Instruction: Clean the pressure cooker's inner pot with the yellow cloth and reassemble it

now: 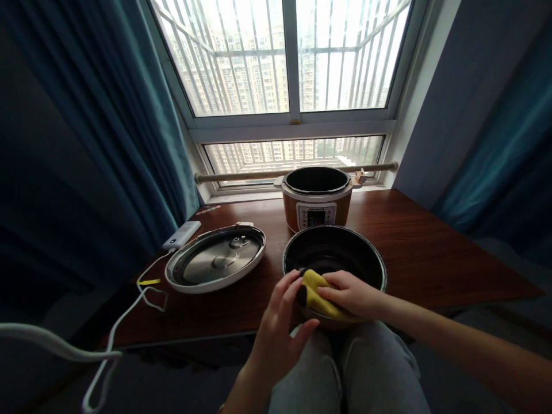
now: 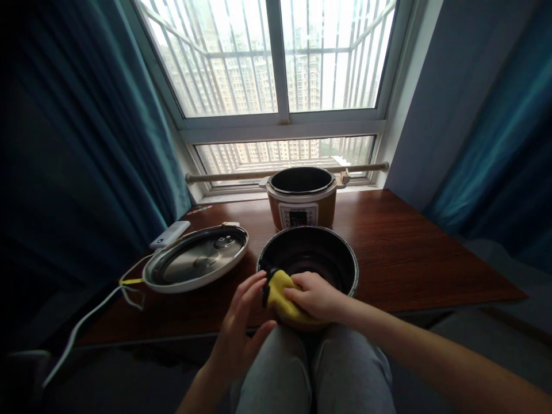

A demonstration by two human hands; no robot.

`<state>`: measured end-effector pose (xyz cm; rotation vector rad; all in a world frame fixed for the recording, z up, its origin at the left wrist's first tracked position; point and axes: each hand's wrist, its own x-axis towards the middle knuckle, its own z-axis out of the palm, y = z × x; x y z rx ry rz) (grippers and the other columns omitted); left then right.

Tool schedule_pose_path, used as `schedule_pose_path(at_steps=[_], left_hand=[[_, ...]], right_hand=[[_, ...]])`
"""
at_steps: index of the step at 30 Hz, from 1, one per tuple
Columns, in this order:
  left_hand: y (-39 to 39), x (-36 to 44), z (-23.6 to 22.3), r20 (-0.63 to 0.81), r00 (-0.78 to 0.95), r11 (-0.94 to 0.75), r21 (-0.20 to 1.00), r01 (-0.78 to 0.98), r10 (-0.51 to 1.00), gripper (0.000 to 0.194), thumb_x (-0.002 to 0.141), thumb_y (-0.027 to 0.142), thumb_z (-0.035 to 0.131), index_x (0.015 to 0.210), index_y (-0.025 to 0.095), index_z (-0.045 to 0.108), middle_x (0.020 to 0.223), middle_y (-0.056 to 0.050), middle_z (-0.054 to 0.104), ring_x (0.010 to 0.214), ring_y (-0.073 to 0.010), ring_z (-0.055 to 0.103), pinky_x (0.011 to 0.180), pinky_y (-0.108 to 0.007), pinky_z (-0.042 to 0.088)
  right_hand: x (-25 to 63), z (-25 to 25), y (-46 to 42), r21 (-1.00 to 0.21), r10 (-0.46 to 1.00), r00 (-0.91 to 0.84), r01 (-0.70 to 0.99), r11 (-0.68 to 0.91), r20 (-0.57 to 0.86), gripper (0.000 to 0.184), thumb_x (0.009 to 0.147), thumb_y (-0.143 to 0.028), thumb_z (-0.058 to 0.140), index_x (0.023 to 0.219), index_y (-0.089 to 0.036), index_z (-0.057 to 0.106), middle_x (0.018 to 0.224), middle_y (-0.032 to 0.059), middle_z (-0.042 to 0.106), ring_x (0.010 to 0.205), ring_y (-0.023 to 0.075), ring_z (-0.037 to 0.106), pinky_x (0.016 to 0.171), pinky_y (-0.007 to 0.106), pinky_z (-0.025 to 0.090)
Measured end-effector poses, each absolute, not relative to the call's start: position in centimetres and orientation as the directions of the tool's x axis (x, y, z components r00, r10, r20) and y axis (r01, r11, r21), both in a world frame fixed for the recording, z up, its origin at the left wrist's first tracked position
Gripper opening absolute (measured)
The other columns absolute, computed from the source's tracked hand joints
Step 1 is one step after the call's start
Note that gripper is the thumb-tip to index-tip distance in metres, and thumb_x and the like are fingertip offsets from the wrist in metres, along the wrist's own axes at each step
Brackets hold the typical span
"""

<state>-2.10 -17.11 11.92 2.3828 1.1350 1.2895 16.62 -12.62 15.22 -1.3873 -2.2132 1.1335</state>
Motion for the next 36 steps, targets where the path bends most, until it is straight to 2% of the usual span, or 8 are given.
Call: schedule_pose_path(at_steps=[3,6,10,13,16,20,30,36], left_hand=[[-17.7,-3.0,14.3,0.66,0.209,-0.641,0.522,0.563,0.722,0.041,0.087,0.026,0.046,0.127,0.018,0.037,0.131,-0.012,0.041,0.123,-0.0221,0.038,0.101,-0.039,0.035],[-18.2,-2.1,16.0,0.643,0.294,-0.664,0.459,0.591,0.707,0.031,0.088,0.017,0.041,0.118,0.019,0.046,0.127,-0.008,0.047,0.123,-0.0206,0.039,0.102,-0.038,0.034],[-18.5,1.1,15.2,0.508,0.461,-0.667,0.367,0.649,0.728,0.033,0.088,0.02,0.042,0.121,0.017,0.046,0.124,-0.009,0.052,0.119,-0.0214,0.043,0.101,-0.04,0.035],[-18.4,3.5,13.1,0.45,0.482,-0.641,0.325,0.695,0.751,0.042,0.087,0.03,0.045,0.127,0.017,0.042,0.116,-0.008,0.058,0.109,-0.0253,0.049,0.095,-0.046,0.036],[-18.1,4.9,11.1,0.513,0.428,-0.613,0.267,0.744,0.744,0.028,0.085,0.037,0.047,0.103,0.018,0.056,0.091,-0.005,0.063,0.09,-0.0264,0.053,0.086,-0.049,0.035],[-17.4,4.6,9.9,0.532,0.476,-0.656,0.215,0.724,0.7,0.027,0.087,0.038,0.043,0.074,0.018,0.054,0.072,-0.002,0.057,0.074,-0.0197,0.048,0.078,-0.041,0.034],[-12.9,-2.2,12.0,0.398,0.591,-0.713,0.377,0.592,0.701,0.025,0.087,0.027,0.036,0.072,0.018,0.053,0.079,-0.002,0.055,0.091,-0.0176,0.047,0.101,-0.043,0.021],[-6.0,-4.0,13.2,0.281,0.698,-0.738,0.424,0.525,0.658,0.03,0.085,0.022,0.035,0.06,0.018,0.052,0.076,-0.002,0.057,0.086,-0.0159,0.049,0.099,-0.037,0.027]], right_hand=[[15.0,15.3,-15.0,-0.657,0.876,-0.472,0.629,0.416,0.103,0.015,0.081,-0.027,0.047,0.076,-0.016,0.057,0.077,0.0019,0.057,0.072,0.0133,0.048,0.065,0.025,0.038],[14.3,15.7,-17.1,-0.544,0.829,-0.503,0.637,0.547,0.244,0.019,0.076,-0.021,0.054,0.095,-0.018,0.057,0.1,0.006,0.057,0.091,0.0192,0.048,0.08,0.034,0.04],[17.0,16.2,-18.1,-0.7,0.787,-0.567,0.459,0.547,0.243,0.017,0.081,-0.02,0.049,0.095,-0.02,0.059,0.106,0.0042,0.058,0.096,0.0156,0.052,0.085,0.028,0.043],[20.1,14.6,-17.3,-0.771,0.934,-0.177,0.527,0.357,0.311,0.019,0.085,-0.024,0.043,0.091,-0.019,0.061,0.101,0.0045,0.062,0.097,0.0148,0.056,0.089,0.028,0.043],[21.8,11.5,-15.9,-0.742,0.841,0.311,0.653,0.15,0.444,0.04,0.081,-0.034,0.046,0.114,-0.012,0.054,0.124,0.0135,0.051,0.117,0.0233,0.045,0.102,0.039,0.033],[22.2,8.2,-14.7,-0.802,0.822,0.454,0.597,0.006,0.344,0.07,0.076,-0.04,0.046,0.133,0.0,0.034,0.135,0.0209,0.039,0.125,0.0295,0.036,0.103,0.045,0.031],[21.9,7.8,-14.9,-0.928,0.818,0.54,0.373,-0.019,0.2,0.065,0.071,-0.034,0.047,0.131,-0.01,0.043,0.125,0.0115,0.053,0.115,0.0257,0.049,0.1,0.04,0.035],[21.9,7.3,-14.9,-0.952,0.808,0.555,0.306,0.023,0.198,0.064,0.07,-0.034,0.048,0.13,-0.012,0.045,0.126,0.0104,0.053,0.115,0.0255,0.049,0.101,0.04,0.034]])
